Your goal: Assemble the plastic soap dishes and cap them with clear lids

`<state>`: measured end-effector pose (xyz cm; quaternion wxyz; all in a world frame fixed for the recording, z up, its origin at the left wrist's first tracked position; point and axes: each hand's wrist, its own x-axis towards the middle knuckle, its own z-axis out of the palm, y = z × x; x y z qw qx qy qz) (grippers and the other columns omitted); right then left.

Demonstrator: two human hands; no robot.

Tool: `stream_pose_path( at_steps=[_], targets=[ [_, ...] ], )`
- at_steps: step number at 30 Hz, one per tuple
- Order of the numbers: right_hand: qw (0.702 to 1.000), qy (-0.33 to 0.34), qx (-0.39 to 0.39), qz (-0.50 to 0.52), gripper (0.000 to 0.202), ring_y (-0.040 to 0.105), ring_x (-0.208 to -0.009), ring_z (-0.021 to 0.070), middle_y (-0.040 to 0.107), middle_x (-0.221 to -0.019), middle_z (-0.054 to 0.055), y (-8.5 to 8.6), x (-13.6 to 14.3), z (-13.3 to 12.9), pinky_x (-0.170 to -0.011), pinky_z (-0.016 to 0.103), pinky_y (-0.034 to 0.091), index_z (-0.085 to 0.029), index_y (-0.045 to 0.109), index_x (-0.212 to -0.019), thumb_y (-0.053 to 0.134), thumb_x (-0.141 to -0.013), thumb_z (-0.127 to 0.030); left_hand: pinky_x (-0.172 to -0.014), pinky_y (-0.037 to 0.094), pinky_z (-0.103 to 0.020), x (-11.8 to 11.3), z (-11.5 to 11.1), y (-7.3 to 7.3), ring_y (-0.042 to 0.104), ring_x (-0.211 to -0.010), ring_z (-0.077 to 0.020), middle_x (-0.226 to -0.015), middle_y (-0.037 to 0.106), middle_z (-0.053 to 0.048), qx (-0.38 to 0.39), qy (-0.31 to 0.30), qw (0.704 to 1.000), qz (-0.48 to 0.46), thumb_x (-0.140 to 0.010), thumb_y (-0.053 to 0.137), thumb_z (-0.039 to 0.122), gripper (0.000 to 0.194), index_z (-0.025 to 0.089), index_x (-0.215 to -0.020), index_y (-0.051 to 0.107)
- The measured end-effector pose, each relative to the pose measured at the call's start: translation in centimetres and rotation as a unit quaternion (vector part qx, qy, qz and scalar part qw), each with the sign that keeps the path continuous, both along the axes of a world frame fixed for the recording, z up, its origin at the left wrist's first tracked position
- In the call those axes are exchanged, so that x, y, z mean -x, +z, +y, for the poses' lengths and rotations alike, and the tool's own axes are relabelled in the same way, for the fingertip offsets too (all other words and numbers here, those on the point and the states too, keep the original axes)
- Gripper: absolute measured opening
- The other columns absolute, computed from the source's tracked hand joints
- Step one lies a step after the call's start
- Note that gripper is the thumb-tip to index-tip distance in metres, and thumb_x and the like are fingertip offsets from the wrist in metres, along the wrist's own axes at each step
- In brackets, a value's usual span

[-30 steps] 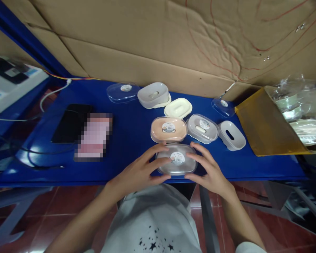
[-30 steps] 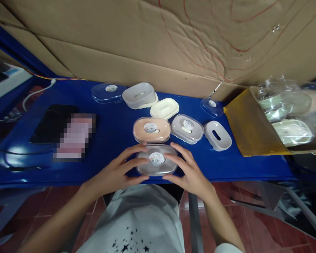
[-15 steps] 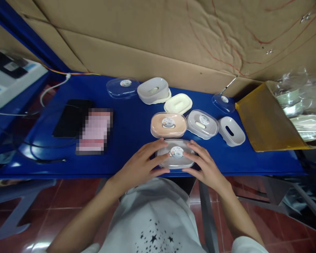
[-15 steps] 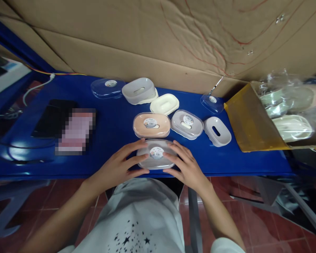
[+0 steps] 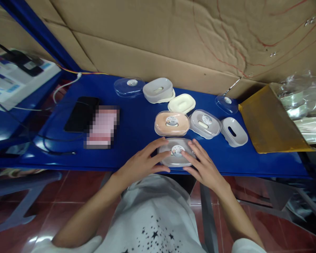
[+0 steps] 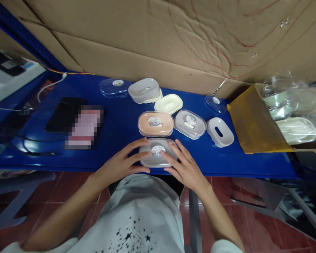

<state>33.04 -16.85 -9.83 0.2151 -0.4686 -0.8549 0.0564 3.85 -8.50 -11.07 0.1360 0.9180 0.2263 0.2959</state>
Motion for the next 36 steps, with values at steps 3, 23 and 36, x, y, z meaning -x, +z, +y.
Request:
stream_pose_path(
  at_steps=[3,23,36],
  targets=[
    [1.000,0.003,-0.007,-0.011,0.083,0.022,-0.168,0.0354,0.020,-0.182,0.002,-0.1,0.0,-0.1,-0.127,0.061,0.046,-0.042,0.019,-0.173,0.066,-0.106,-0.028,-0.114,0.061,-0.053,0.0,0.0,0.0,0.059,-0.146,-0.0337,-0.154,0.056,-0.018,-0.005,0.006,1.000,0.007,-0.097,0.072,0.054,0.058,0.023,-0.143,0.055],
    [0.935,-0.317,-0.156,-0.013,0.046,0.054,-0.150,0.0318,0.063,-0.157,0.012,1.4,-8.8,0.2,-0.122,0.056,0.039,-0.029,0.056,-0.156,0.045,-0.112,-0.028,-0.104,0.064,-0.053,1.5,0.6,0.8,0.068,-0.132,-0.0362,-0.148,0.057,-0.016,-0.026,0.158,0.987,0.008,-0.103,0.068,0.036,0.034,0.024,-0.133,0.057],
    [0.991,-0.125,0.002,-0.046,0.035,0.065,-0.139,0.0270,0.073,-0.145,0.008,5.8,-11.0,15.2,-0.118,0.051,0.047,-0.027,0.076,-0.132,0.051,-0.107,-0.023,-0.120,0.046,-0.069,0.6,0.7,-0.1,0.053,-0.149,-0.0426,-0.157,0.052,-0.020,-0.080,0.229,0.970,-0.004,-0.099,0.070,0.018,0.049,0.024,-0.145,0.053]
  ],
)
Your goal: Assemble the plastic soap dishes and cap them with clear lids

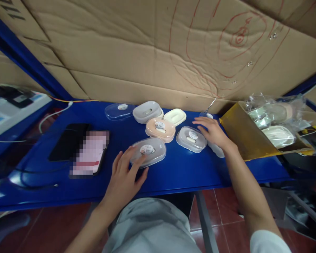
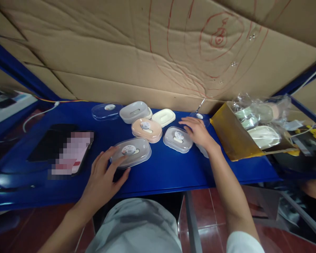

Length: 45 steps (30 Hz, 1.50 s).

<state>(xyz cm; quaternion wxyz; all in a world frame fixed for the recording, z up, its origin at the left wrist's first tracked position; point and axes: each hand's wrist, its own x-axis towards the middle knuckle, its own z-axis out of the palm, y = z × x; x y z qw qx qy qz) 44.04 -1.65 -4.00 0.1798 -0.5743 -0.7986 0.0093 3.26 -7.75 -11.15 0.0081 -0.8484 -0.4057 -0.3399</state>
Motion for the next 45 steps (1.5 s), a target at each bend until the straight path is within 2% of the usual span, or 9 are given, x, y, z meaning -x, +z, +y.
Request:
stream_pose_path(
  at_steps=[5,9,12,16,22,27,34,40,45],
  targets=[
    [0.994,0.052,0.093,-0.021,0.030,0.074,-0.118,0.0242,0.080,-0.129,0.007,-0.3,2.3,8.6,-0.105,0.041,0.051,-0.021,0.079,-0.120,0.069,-0.092,-0.016,-0.117,0.048,-0.068,0.3,0.0,-0.2,0.054,-0.148,-0.0431,-0.158,0.050,-0.022,0.016,0.001,1.000,0.004,-0.100,0.069,0.018,0.051,0.023,-0.148,0.054],
    [0.996,0.022,0.071,-0.042,0.012,0.074,-0.111,0.0286,0.084,-0.112,0.011,-0.4,1.5,9.3,-0.109,0.049,0.043,-0.018,0.080,-0.101,0.074,-0.092,-0.019,-0.116,0.049,-0.067,0.6,0.3,-0.3,0.055,-0.147,-0.0427,-0.158,0.052,-0.019,0.019,0.002,1.000,0.004,-0.100,0.068,0.016,0.050,0.027,-0.148,0.057],
    [0.998,-0.034,0.022,-0.039,0.018,0.072,-0.114,0.0323,0.082,-0.117,0.014,1.1,0.6,5.8,-0.113,0.056,0.037,-0.018,0.078,-0.109,0.066,-0.101,-0.029,-0.113,0.050,-0.069,0.5,0.5,-0.2,0.056,-0.144,-0.0436,-0.155,0.053,-0.021,0.015,0.012,1.000,0.011,-0.100,0.067,0.016,0.052,0.027,-0.150,0.055],
    [0.994,-0.053,-0.097,0.009,0.024,0.072,-0.116,0.0295,0.081,-0.119,0.007,3.0,2.8,-4.8,-0.115,0.054,0.041,-0.027,0.076,-0.122,0.062,-0.106,-0.038,-0.115,0.049,-0.071,0.4,-0.3,0.3,0.054,-0.146,-0.0430,-0.156,0.051,-0.020,-0.002,0.018,0.999,-0.030,-0.099,0.069,0.013,0.061,0.030,-0.154,0.050],
    [0.997,0.066,-0.010,0.038,0.028,0.074,-0.108,0.0223,0.080,-0.111,0.000,0.4,10.8,-18.5,-0.117,0.051,0.046,-0.033,0.070,-0.132,0.064,-0.106,-0.024,-0.110,0.060,-0.057,-1.3,-3.7,1.5,0.053,-0.148,-0.0369,-0.161,0.049,-0.017,0.033,-0.205,0.978,-0.029,-0.104,0.067,0.029,0.041,0.028,-0.145,0.060],
    [0.997,0.044,-0.015,0.058,0.024,0.073,-0.118,0.0229,0.080,-0.119,0.002,-3.0,9.6,-18.0,-0.117,0.050,0.047,-0.030,0.071,-0.130,0.063,-0.108,-0.030,-0.111,0.059,-0.060,-3.0,-3.8,1.0,0.054,-0.147,-0.0375,-0.149,0.062,-0.016,0.038,-0.231,0.970,0.065,-0.102,0.063,0.012,0.021,0.020,-0.120,0.070],
    [0.956,-0.260,-0.127,-0.046,0.040,0.062,-0.140,0.0395,0.073,-0.142,0.015,-5.7,-1.5,-14.5,-0.116,0.067,0.044,-0.025,0.071,-0.140,0.057,-0.108,-0.046,-0.113,0.059,-0.056,-2.1,-3.2,1.0,0.060,-0.143,-0.0340,-0.150,0.062,-0.014,0.070,-0.192,0.978,0.035,-0.104,0.062,0.015,0.019,0.023,-0.118,0.071],
    [0.949,-0.248,-0.177,0.079,0.035,0.074,-0.122,0.0340,0.078,-0.129,0.013,-5.3,-0.2,-18.2,-0.106,0.055,0.060,-0.025,0.073,-0.135,0.062,-0.106,-0.041,-0.112,0.062,-0.050,-1.4,-3.5,0.3,0.063,-0.141,-0.0312,-0.154,0.059,-0.015,0.113,-0.144,0.983,0.002,-0.109,0.059,0.027,0.034,0.024,-0.143,0.060],
    [0.990,-0.015,-0.095,0.103,0.054,0.071,-0.130,0.0313,0.078,-0.134,0.005,-3.8,7.6,-20.8,-0.109,0.057,0.056,-0.036,0.062,-0.150,0.067,-0.101,-0.015,-0.112,0.063,-0.050,-1.5,-3.7,0.3,0.061,-0.144,-0.0316,-0.162,0.051,-0.015,0.125,-0.154,0.980,-0.031,-0.108,0.064,0.038,0.053,0.028,-0.157,0.046]
  ],
)
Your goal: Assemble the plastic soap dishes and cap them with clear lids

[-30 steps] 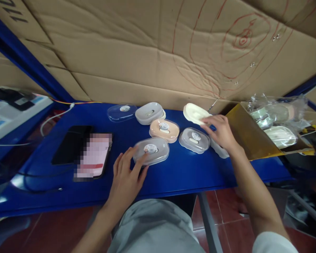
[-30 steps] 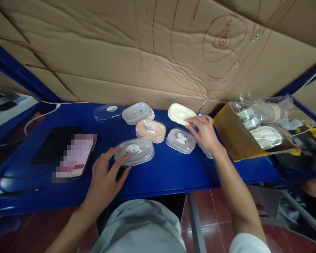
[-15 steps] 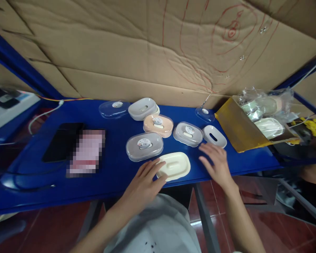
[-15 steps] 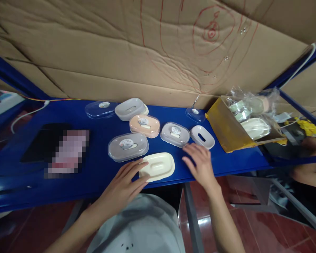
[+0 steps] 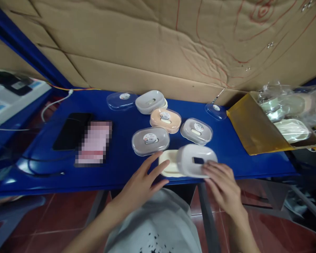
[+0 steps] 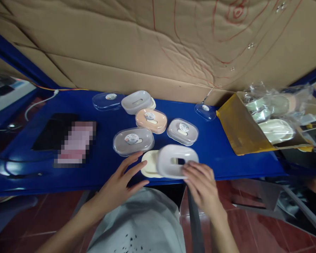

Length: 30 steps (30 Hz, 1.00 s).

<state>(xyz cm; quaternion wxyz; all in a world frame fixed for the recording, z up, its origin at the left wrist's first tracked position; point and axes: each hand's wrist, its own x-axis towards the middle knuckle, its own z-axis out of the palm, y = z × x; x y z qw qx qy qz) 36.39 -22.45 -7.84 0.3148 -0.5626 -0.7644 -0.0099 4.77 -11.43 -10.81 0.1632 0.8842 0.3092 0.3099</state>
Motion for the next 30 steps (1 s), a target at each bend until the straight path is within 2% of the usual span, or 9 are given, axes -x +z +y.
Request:
stream_pose_path(
  at_steps=[4,10,16,19,22,24,26,28,30],
  targets=[
    [0.996,0.067,0.045,-0.033,0.062,0.066,-0.139,0.0278,0.075,-0.141,0.001,-0.6,3.4,1.2,-0.116,0.059,0.050,-0.038,0.052,-0.159,0.061,-0.104,-0.012,-0.115,0.060,-0.052,0.1,0.3,0.1,0.056,-0.149,-0.0329,-0.164,0.048,-0.016,-0.025,-0.031,0.999,-0.010,-0.107,0.065,0.038,0.051,0.027,-0.154,0.051],
    [0.997,0.050,0.034,-0.056,0.043,0.048,-0.156,0.0314,0.069,-0.150,0.004,-1.4,4.2,2.4,-0.124,0.066,0.041,-0.033,0.066,-0.142,0.064,-0.104,-0.014,-0.117,0.059,-0.050,0.2,1.0,0.1,0.056,-0.149,-0.0312,-0.161,0.054,-0.017,-0.054,-0.041,0.997,0.022,-0.108,0.063,0.033,0.032,0.022,-0.138,0.060],
    [0.998,0.034,0.029,-0.051,0.041,0.038,-0.162,0.0370,0.061,-0.158,0.013,-1.9,4.2,1.8,-0.122,0.067,0.046,-0.024,0.064,-0.143,0.067,-0.103,-0.016,-0.124,0.054,-0.048,-0.2,1.3,0.5,0.048,-0.157,-0.0309,-0.162,0.054,-0.014,-0.059,-0.066,0.995,0.053,-0.111,0.057,0.028,0.027,0.019,-0.136,0.061],
    [0.998,0.020,0.035,-0.058,0.048,0.038,-0.162,0.0351,0.064,-0.155,0.011,-2.6,4.7,1.5,-0.118,0.062,0.052,-0.027,0.061,-0.149,0.062,-0.104,-0.011,-0.126,0.051,-0.048,-0.6,1.3,0.8,0.050,-0.155,-0.0295,-0.159,0.058,-0.013,-0.069,-0.070,0.992,0.078,-0.112,0.054,0.026,0.027,0.017,-0.136,0.061],
    [0.995,0.022,0.041,-0.090,0.054,0.037,-0.163,0.0362,0.064,-0.155,0.009,-2.9,4.7,1.0,-0.120,0.062,0.050,-0.030,0.060,-0.152,0.061,-0.103,-0.008,-0.129,0.047,-0.047,-0.8,1.4,1.0,0.053,-0.153,-0.0281,-0.155,0.062,-0.014,-0.097,-0.068,0.988,0.102,-0.113,0.051,0.024,0.024,0.016,-0.132,0.062],
    [0.995,0.035,0.032,-0.088,0.053,0.044,-0.158,0.0351,0.064,-0.155,0.009,-2.7,3.4,1.1,-0.121,0.060,0.049,-0.031,0.059,-0.154,0.065,-0.103,-0.016,-0.129,0.047,-0.046,-0.8,1.4,1.0,0.053,-0.153,-0.0274,-0.152,0.064,-0.013,-0.110,-0.068,0.986,0.107,-0.113,0.050,0.027,0.024,0.016,-0.131,0.062],
    [0.999,0.004,-0.001,-0.053,0.050,0.055,-0.151,0.0316,0.065,-0.154,0.009,-2.3,0.5,2.5,-0.121,0.056,0.050,-0.031,0.057,-0.155,0.062,-0.106,-0.024,-0.130,0.046,-0.047,-0.8,1.3,0.9,0.052,-0.154,-0.0267,-0.147,0.067,-0.011,-0.115,-0.076,0.984,0.116,-0.113,0.051,0.028,0.024,0.018,-0.132,0.062],
    [0.994,-0.104,-0.045,-0.003,0.045,0.059,-0.147,0.0290,0.066,-0.152,0.010,-1.8,-3.8,5.3,-0.121,0.054,0.049,-0.031,0.057,-0.155,0.050,-0.111,-0.028,-0.128,0.048,-0.048,-0.7,1.3,0.6,0.052,-0.154,-0.0276,-0.146,0.068,-0.011,-0.112,-0.082,0.982,0.125,-0.113,0.053,0.028,0.024,0.019,-0.132,0.063],
    [0.983,-0.181,-0.036,-0.007,0.047,0.055,-0.150,0.0310,0.062,-0.156,0.015,-1.6,-8.5,9.2,-0.125,0.057,0.044,-0.024,0.054,-0.157,0.042,-0.113,-0.037,-0.124,0.052,-0.050,-0.6,1.1,0.2,0.053,-0.152,-0.0302,-0.155,0.061,-0.013,-0.104,-0.071,0.984,0.123,-0.111,0.057,0.030,0.026,0.021,-0.135,0.062]
  ],
)
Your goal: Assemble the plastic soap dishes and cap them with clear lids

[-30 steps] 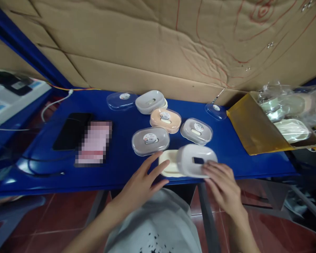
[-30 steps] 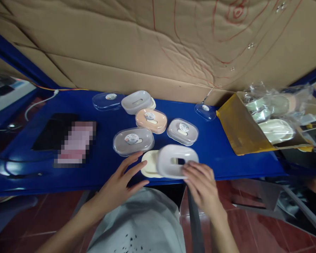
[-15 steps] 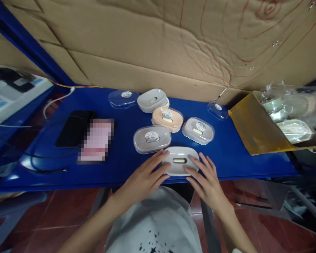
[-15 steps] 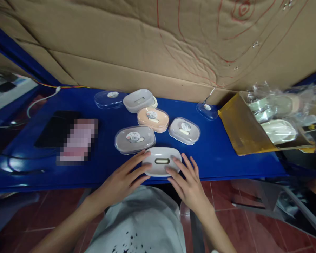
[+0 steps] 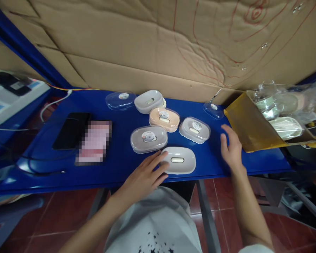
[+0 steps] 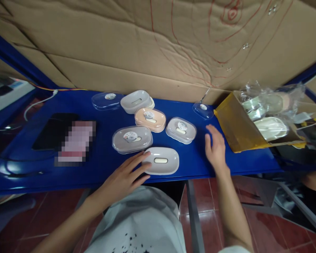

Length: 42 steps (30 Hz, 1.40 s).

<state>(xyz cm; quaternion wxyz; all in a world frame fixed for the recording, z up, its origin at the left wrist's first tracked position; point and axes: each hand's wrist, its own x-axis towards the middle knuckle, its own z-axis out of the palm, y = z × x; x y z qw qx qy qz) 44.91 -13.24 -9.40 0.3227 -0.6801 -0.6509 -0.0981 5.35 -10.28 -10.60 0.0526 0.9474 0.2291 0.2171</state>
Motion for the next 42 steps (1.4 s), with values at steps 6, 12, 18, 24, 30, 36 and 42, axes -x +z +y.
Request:
stream_pose_path(
  at_steps=[6,12,18,24,30,36,42],
  targets=[
    [0.985,-0.064,0.154,-0.053,0.071,0.040,-0.157,0.0439,0.046,-0.167,0.023,-1.3,-7.9,9.5,-0.123,0.072,0.035,-0.018,0.048,-0.157,0.044,-0.104,-0.066,-0.119,0.056,-0.052,0.5,-0.3,-0.6,0.050,-0.154,-0.0343,-0.167,0.047,-0.016,0.002,0.010,0.999,-0.044,-0.108,0.061,0.026,0.033,0.024,-0.141,0.062],
    [0.986,-0.107,0.124,-0.025,0.075,0.066,-0.120,0.0398,0.058,-0.139,0.025,-2.2,-7.5,7.8,-0.105,0.060,0.055,-0.015,0.060,-0.139,0.058,-0.095,-0.075,-0.119,0.056,-0.053,0.6,-0.2,-0.6,0.053,-0.151,-0.0332,-0.160,0.052,-0.017,0.024,0.006,0.998,-0.057,-0.107,0.062,0.027,0.021,0.021,-0.127,0.064],
    [0.987,-0.106,0.117,-0.024,0.066,0.062,-0.126,0.0390,0.059,-0.132,0.018,-1.3,-7.4,3.2,-0.112,0.061,0.050,-0.021,0.066,-0.139,0.066,-0.092,-0.067,-0.119,0.056,-0.054,0.8,-0.4,-1.1,0.054,-0.150,-0.0328,-0.162,0.049,-0.017,0.064,0.027,0.995,-0.067,-0.107,0.062,0.030,0.015,0.022,-0.121,0.063],
    [0.992,-0.094,0.073,0.046,0.063,0.065,-0.120,0.0354,0.064,-0.127,0.015,-1.7,-4.8,-3.1,-0.106,0.058,0.054,-0.023,0.069,-0.129,0.075,-0.087,-0.070,-0.118,0.057,-0.054,0.8,-0.4,-1.1,0.055,-0.148,-0.0323,-0.163,0.049,-0.015,0.082,0.031,0.993,-0.080,-0.108,0.061,0.031,0.016,0.023,-0.121,0.063],
    [0.984,0.010,-0.037,0.175,0.048,0.065,-0.129,0.0360,0.063,-0.137,0.015,-2.0,3.8,-8.7,-0.109,0.060,0.056,-0.024,0.064,-0.136,0.072,-0.097,-0.052,-0.116,0.059,-0.047,0.7,-0.4,-1.0,0.060,-0.145,-0.0290,-0.158,0.055,-0.014,0.090,0.043,0.989,-0.111,-0.109,0.060,0.035,0.034,0.025,-0.141,0.057],
    [0.974,0.189,0.028,0.124,0.052,0.058,-0.145,0.0411,0.058,-0.145,0.015,-1.1,11.0,-8.2,-0.112,0.062,0.058,-0.032,0.059,-0.148,0.076,-0.098,-0.036,-0.111,0.064,-0.045,1.0,-0.4,-1.1,0.066,-0.137,-0.0269,-0.151,0.061,-0.012,0.108,0.045,0.980,-0.160,-0.107,0.065,0.039,0.044,0.029,-0.148,0.053],
    [0.965,0.232,0.069,0.101,0.051,0.052,-0.152,0.0397,0.055,-0.147,0.015,-1.3,12.0,-5.9,-0.115,0.060,0.058,-0.032,0.057,-0.149,0.073,-0.101,-0.039,-0.112,0.063,-0.043,1.0,-0.3,-1.3,0.068,-0.135,-0.0251,-0.153,0.059,-0.010,0.132,0.036,0.971,-0.196,-0.107,0.066,0.035,0.040,0.030,-0.146,0.057]
  ],
)
